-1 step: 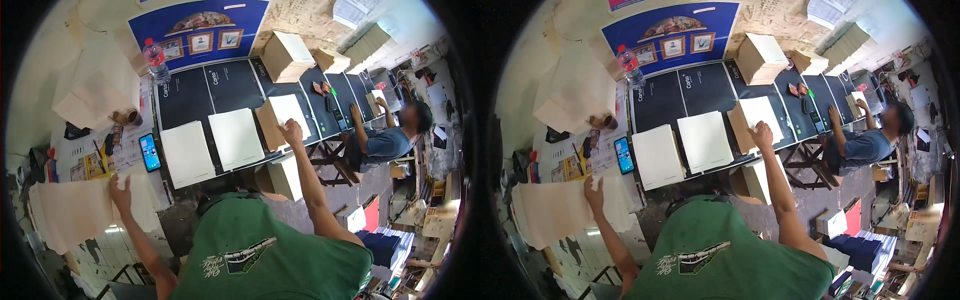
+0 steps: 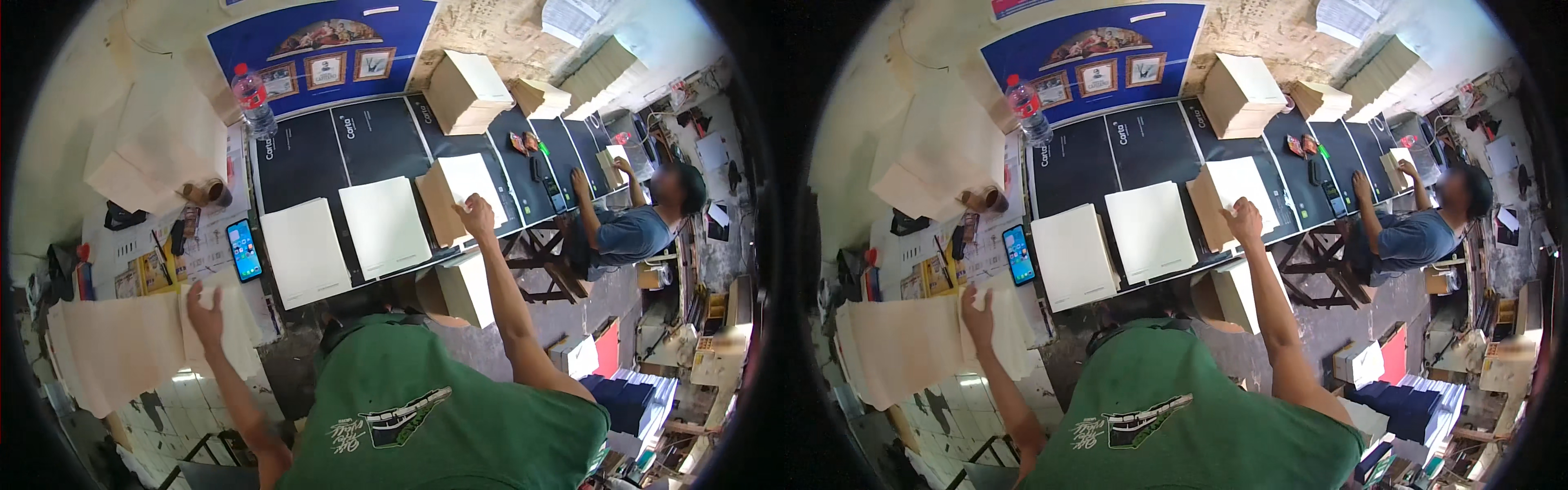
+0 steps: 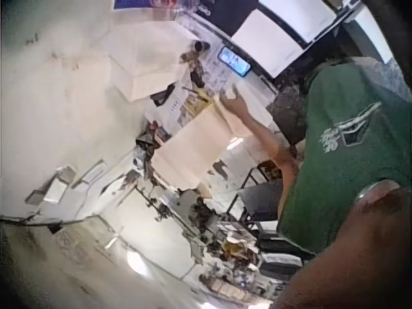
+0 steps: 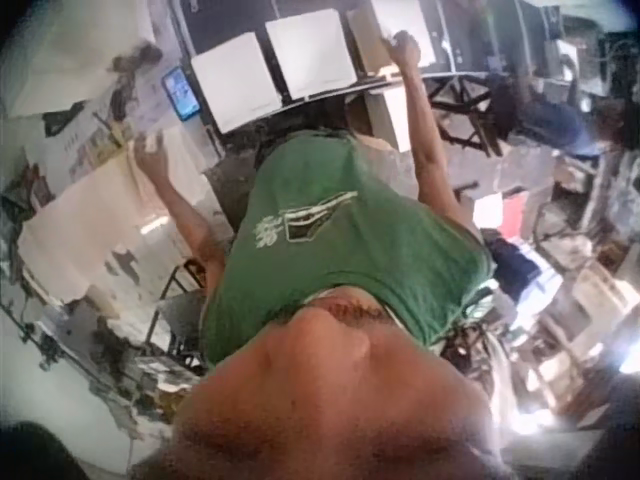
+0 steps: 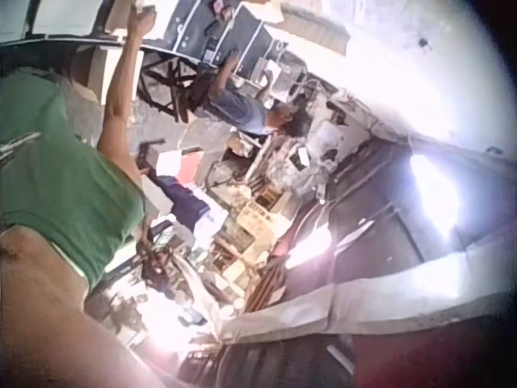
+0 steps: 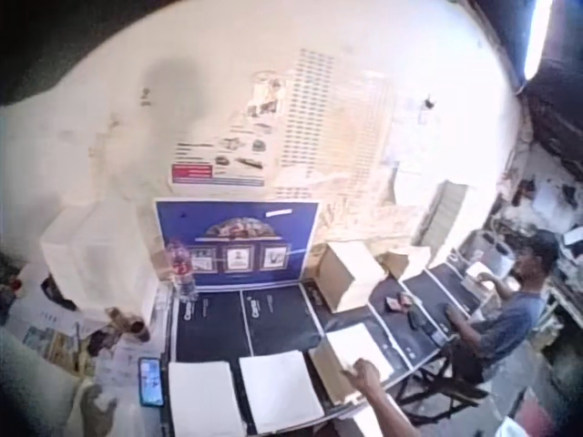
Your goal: The person sorts and stacks sheets of paper on a workbench, picking up individual sheets by hand and arranging them into organized piles.
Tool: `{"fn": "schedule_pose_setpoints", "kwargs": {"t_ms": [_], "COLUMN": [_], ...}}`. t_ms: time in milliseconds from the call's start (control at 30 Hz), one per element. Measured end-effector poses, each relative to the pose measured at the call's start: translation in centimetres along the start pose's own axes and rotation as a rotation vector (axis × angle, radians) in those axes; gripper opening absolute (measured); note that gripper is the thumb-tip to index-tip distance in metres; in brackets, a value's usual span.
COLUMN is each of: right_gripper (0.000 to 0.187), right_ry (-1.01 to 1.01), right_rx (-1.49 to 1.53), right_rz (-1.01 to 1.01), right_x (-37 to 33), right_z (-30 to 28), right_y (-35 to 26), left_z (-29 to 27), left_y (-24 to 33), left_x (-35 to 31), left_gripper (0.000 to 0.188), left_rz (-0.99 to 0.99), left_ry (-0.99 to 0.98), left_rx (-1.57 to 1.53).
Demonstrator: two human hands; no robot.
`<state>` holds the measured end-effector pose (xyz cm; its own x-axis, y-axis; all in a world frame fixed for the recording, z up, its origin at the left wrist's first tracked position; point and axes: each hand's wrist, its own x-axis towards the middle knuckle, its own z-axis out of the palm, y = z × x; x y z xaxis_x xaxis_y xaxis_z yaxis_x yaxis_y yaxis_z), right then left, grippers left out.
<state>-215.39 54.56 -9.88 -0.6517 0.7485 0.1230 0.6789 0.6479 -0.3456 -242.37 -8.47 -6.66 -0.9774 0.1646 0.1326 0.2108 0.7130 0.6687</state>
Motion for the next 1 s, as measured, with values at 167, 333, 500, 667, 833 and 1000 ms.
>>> {"fn": "schedule_pose_setpoints", "kwargs": {"t_ms": [167,333,500,667,833,1000], "right_gripper": [0.03,0.029,0.03,0.039,0.034,0.027], "right_ry": [-0.078,-0.043,0.054,-0.016,-0.058,-0.024], "right_rx": [0.12,0.137,0.012,-0.011,0.072,0.052], "right_rz": [-0.009,-0.193,-0.236,-0.183,-0.132,-0.193], "right_x": [0.0,-0.2,-0.7,-0.2,-0.2,0.0], "right_z": [-1.3,-2.0,-0.9,-1.3,-2.6,-2.1], "right_y": [-0.1,-0.2,-1.4,-1.4,-1.7,-0.1], "left_z": [7.3,11.2,11.6,11.6,11.5,11.6], "left_y": [11.9,15.8,16.9,16.9,17.1,17.1], "left_x": [-5.8,-9.9,-10.9,-10.7,-10.7,-10.6], "left_gripper": [0.057,0.072,0.079,0.079,0.08,0.079], "left_rz": [0.279,0.332,0.298,0.303,0.289,0.31], "left_ry": [-0.183,-0.389,-0.42,-0.429,-0.44,-0.427], "left_rx": [-0.025,0.23,0.371,0.374,0.386,0.347]}}
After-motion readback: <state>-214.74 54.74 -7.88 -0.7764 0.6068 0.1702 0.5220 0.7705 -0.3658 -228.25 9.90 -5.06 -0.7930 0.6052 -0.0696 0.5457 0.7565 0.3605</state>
